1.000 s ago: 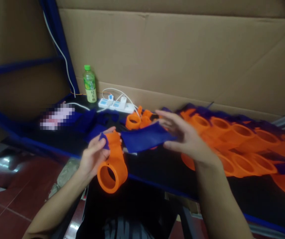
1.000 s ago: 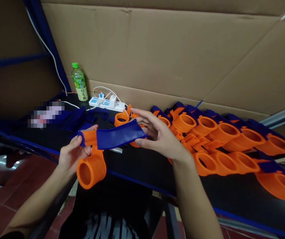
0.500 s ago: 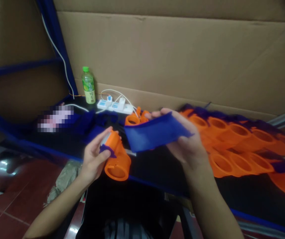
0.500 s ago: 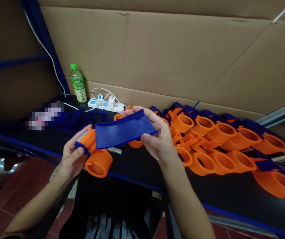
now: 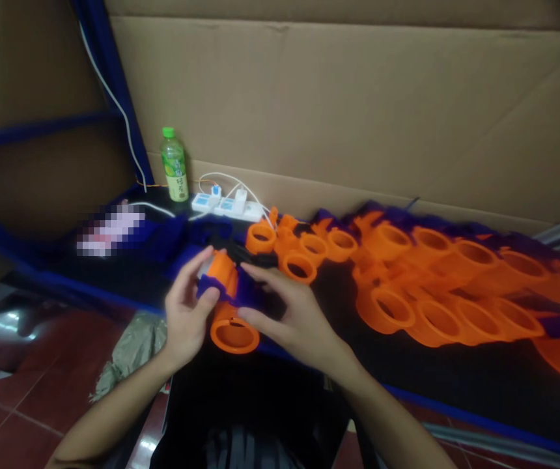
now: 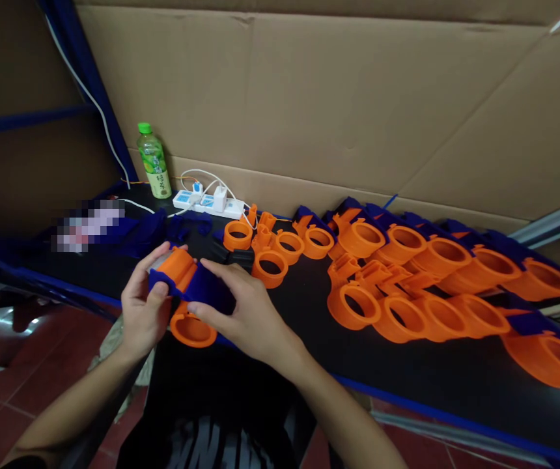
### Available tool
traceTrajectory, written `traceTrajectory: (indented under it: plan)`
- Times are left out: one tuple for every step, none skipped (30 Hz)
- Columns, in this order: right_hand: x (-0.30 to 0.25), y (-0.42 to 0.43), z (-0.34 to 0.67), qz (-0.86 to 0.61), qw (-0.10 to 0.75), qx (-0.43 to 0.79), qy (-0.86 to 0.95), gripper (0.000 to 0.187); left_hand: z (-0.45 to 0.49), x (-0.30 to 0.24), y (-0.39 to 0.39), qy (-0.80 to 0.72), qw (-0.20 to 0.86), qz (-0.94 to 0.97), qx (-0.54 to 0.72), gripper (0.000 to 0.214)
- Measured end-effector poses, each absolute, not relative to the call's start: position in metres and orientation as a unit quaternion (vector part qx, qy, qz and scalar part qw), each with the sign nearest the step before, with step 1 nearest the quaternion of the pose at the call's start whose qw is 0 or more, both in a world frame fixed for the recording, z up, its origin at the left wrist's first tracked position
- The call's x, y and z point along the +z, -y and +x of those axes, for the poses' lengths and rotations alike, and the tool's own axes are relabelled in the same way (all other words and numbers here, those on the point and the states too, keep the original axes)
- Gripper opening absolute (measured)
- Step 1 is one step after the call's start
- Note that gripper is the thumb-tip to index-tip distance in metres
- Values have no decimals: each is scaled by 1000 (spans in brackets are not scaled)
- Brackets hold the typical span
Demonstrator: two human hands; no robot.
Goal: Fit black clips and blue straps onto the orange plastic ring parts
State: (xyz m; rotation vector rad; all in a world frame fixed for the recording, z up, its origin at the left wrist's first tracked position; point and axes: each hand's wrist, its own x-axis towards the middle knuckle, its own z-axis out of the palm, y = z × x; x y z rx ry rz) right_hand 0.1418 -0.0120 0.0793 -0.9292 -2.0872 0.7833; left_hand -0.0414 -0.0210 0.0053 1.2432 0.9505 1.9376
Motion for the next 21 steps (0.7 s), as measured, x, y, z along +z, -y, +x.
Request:
traceTrajectory:
  plan:
    - [78, 12, 141, -355, 357, 306, 808, 56, -41, 6, 22, -365, 314, 471, 739, 57]
    - [77, 13, 140, -352, 359, 308, 808, 57, -41, 6, 22, -363, 313, 470, 741, 56]
    - [77, 13, 140, -349, 362, 310, 807, 57, -41, 7, 23, -363, 308, 472, 742, 56]
    - [77, 13, 141, -347, 367, 309, 806, 58, -41, 8, 23, -363, 300, 476, 743, 56]
    - [77, 13, 141, -345, 373, 308, 805, 58, -40, 8, 23, -365, 291, 480, 743, 55]
    - [78, 13, 141, -343, 379, 306, 803, 58, -40, 9, 24, -367, 283, 485, 742, 54]
    - [79, 13, 141, -341, 382, 305, 803, 58, -40, 9, 24, -369, 277, 489, 740, 53]
    - [79, 13, 141, -340, 384, 304, 803, 58, -40, 10, 25, -369, 275, 491, 739, 54]
    - [80, 13, 141, -340, 384, 303, 803, 58, -40, 10, 25, -367, 276, 492, 739, 56]
    - [79, 13, 141, -342, 384, 304, 802, 58, -39, 11, 25, -364, 280, 493, 739, 61]
    - [78, 13, 140, -344, 384, 305, 801, 58, -40, 12, 25, -359, 288, 493, 738, 66]
    - [77, 13, 140, -347, 385, 307, 798, 58, -40, 13, 26, -354, 297, 494, 737, 73]
    - [75, 13, 140, -349, 388, 311, 795, 58, -40, 14, 26, -347, 307, 496, 734, 79]
    - [73, 12, 140, -349, 393, 315, 790, 59, -40, 15, 26, -340, 319, 498, 731, 84]
    - [71, 12, 141, -349, 398, 321, 785, 59, -40, 16, 26, -333, 329, 500, 728, 88]
    - [69, 12, 141, -348, 404, 325, 781, 59, -40, 16, 26, -327, 339, 501, 726, 89]
    - [67, 12, 142, -348, 408, 329, 777, 60, -40, 16, 27, -322, 347, 501, 725, 89]
    - [66, 12, 143, -347, 411, 332, 775, 60, -40, 16, 27, -318, 352, 501, 724, 88]
    - [65, 13, 144, -347, 413, 333, 773, 60, -40, 16, 28, -314, 356, 501, 724, 86]
    - [64, 14, 144, -347, 413, 335, 773, 60, -40, 16, 28, -311, 359, 501, 723, 83]
    - [64, 15, 145, -347, 412, 338, 772, 60, -39, 15, 29, -307, 363, 501, 723, 81]
